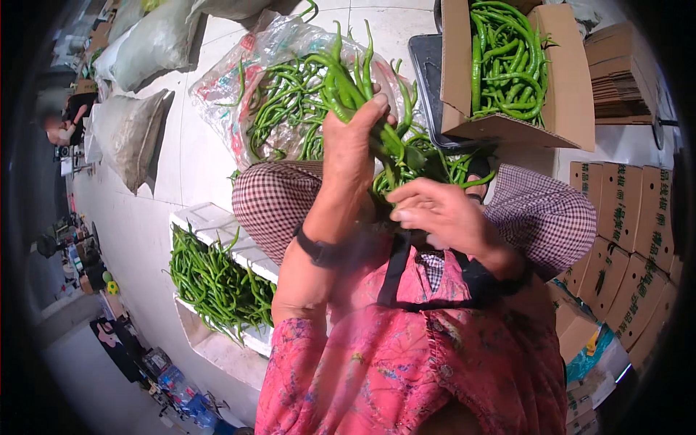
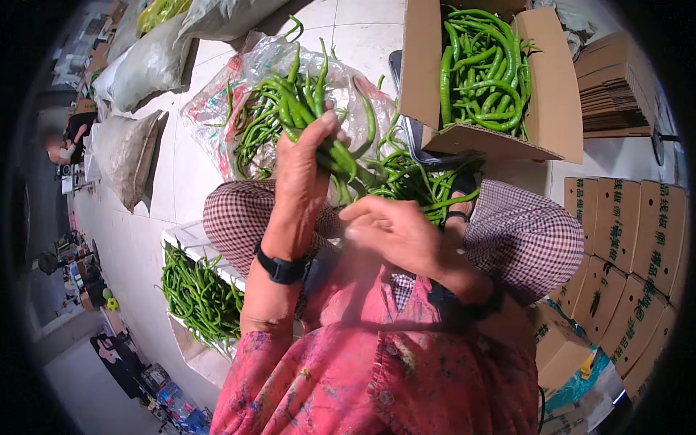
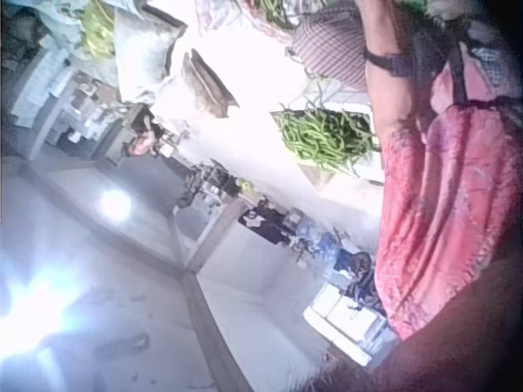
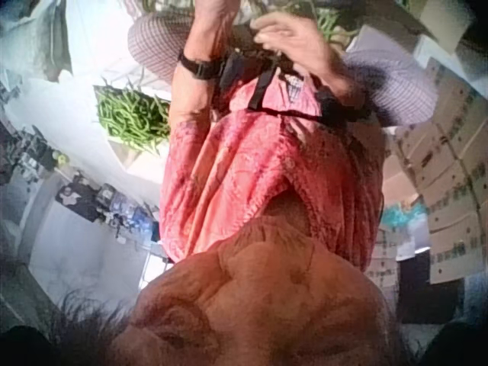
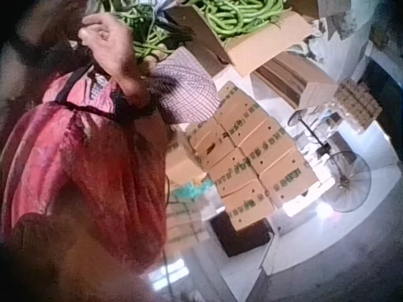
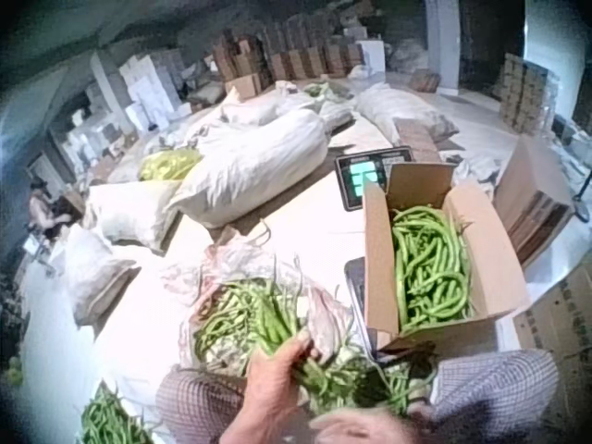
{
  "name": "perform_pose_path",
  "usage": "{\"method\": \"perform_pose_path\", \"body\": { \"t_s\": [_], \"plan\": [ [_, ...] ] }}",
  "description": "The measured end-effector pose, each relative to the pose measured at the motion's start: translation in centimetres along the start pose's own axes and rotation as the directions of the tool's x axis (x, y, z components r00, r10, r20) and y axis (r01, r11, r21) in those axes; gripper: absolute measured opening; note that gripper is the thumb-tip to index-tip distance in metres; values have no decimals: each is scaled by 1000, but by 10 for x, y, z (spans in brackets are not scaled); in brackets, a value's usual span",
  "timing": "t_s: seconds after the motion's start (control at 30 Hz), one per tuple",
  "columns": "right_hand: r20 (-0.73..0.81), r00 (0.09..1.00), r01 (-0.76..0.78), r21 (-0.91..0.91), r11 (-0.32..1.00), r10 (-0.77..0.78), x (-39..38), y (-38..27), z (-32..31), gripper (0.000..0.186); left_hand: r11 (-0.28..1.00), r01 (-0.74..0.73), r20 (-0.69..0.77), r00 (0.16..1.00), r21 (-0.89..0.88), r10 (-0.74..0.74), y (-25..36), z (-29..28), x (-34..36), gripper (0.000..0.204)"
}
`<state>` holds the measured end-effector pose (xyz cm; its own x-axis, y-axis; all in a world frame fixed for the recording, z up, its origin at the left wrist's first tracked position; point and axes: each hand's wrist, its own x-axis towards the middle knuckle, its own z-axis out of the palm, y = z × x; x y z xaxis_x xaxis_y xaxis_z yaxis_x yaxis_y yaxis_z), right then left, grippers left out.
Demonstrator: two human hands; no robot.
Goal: Sort green chili peppers from a pile on the floor into a box, weigh the box on a digital scale, and seal the box with a tape dispenser.
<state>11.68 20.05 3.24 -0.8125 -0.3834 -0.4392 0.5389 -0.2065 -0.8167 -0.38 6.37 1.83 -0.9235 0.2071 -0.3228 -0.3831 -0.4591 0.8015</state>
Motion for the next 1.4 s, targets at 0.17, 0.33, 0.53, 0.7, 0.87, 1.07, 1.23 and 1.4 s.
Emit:
{"method": "perform_pose_path", "body": {
  "t_s": [0.17, 0.33, 0.53, 0.7, 0.87, 1.07, 1.23, 1.4],
  "plan": [
    [-337, 859, 352, -156, 923, -385, -4, -35, -19, 25, 971, 141, 156, 981, -193, -111, 9, -9, -11, 33],
    [-217, 917, 217, -435, 874, -336, 19, -39, -6, 37, 972, 177, 151, 976, -154, -154, -10, -11, -30, 34],
    [-262, 956, 86, -189, 978, -134, 31, -40, -19, 32, 949, 277, 237, 942, -150, -237, -15, -8, -34, 34],
    [-239, 941, 188, -224, 956, -241, 13, -54, -41, 23, 925, 295, 223, 944, -241, -243, -24, -24, -27, 28],
    [-214, 951, 24, -665, 746, -221, 10, -41, -8, 34, 906, 307, 227, 942, -291, -246, -32, -22, -25, 31],
    [-144, 977, 70, -473, 878, -156, 20, -17, -25, 37, 912, 303, 279, 933, -277, -226, -36, -17, -24, 49],
    [-113, 993, 24, -46, 999, -29, 11, -35, -25, 39, 893, 342, 269, 925, -292, -267, -26, -8, -27, 47],
    [-186, 979, 88, -4, 996, -88, 15, -21, -52, 26, 899, 337, 245, 931, -281, -272, -35, -16, -22, 33]
  ]
}}
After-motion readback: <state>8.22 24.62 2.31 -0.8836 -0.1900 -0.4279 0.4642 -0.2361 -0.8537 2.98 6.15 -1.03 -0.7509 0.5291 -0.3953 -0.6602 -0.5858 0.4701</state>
